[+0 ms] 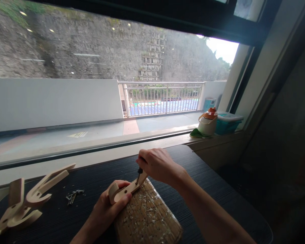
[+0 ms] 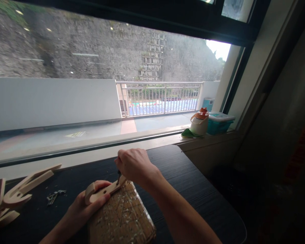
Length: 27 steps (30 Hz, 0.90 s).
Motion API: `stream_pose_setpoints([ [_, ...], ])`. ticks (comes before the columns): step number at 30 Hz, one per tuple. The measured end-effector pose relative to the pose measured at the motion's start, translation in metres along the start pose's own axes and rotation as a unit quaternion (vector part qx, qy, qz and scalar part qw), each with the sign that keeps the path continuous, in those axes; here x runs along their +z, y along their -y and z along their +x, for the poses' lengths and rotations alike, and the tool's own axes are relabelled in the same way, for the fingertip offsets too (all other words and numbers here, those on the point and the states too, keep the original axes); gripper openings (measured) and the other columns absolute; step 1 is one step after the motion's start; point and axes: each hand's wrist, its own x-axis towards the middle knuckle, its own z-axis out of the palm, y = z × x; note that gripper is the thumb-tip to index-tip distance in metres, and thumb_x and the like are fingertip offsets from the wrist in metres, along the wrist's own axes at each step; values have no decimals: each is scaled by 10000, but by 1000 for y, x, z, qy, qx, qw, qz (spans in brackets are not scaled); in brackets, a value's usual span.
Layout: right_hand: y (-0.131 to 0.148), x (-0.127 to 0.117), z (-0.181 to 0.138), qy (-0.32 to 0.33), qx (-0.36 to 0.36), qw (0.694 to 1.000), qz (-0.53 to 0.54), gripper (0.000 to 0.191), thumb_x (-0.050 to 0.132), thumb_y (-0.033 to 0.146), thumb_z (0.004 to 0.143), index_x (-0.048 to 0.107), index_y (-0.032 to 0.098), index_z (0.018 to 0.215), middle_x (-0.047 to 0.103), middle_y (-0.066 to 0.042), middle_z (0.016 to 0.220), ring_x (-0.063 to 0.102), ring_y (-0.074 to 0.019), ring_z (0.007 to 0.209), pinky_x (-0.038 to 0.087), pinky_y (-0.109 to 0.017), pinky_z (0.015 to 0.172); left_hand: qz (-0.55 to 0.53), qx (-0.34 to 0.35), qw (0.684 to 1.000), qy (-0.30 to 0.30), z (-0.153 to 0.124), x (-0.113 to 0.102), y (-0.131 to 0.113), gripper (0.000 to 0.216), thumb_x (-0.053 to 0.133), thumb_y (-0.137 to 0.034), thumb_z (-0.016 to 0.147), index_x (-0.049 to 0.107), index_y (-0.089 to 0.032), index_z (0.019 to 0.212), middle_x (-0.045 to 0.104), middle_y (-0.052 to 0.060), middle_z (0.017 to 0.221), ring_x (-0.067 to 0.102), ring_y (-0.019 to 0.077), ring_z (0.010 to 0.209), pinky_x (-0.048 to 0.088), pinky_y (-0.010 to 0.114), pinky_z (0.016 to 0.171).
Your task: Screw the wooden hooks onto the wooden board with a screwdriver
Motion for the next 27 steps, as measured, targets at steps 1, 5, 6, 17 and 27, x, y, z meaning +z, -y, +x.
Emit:
stream_pose_setpoints([
  [1,1,0,0,-1,12,1000,-6,319,353,376,916,591,191,811,659,-24,688,574,-141,586,196,-273,500,1,1,1000,-1,0,0,0,287,535,-429,784,614,-239,984,675,8,985,624,205,928,500,238,780],
  [5,2,-3,-2,-2,28,1000,-10,329,355,395,914,593,189,820,660,-28,687,590,-149,602,207,-272,498,8,8,1000,1,1,-1,0,293,535,-432,784,616,-234,984,677,12,980,627,206,922,502,241,780],
  [6,2,-6,-3,2,23,1000,-3,320,368,399,909,596,191,824,661,-25,695,595,-149,618,214,-269,501,10,10,1000,2,1,-1,0,295,533,-434,784,617,-233,983,677,14,979,628,207,919,504,242,780],
  [17,4,-10,-4,28,-49,997,45,275,374,329,921,607,195,866,669,-17,820,591,-121,731,269,-256,576,-5,9,1000,-19,0,-1,-6,270,563,-400,758,648,-225,945,694,19,937,641,216,881,525,257,749],
  [27,7,-2,-2,-7,33,999,-4,374,311,390,930,599,180,819,661,-43,688,589,-157,600,254,-263,531,10,12,1000,-11,1,0,-2,274,547,-408,771,639,-237,964,688,6,963,635,200,909,507,236,783],
])
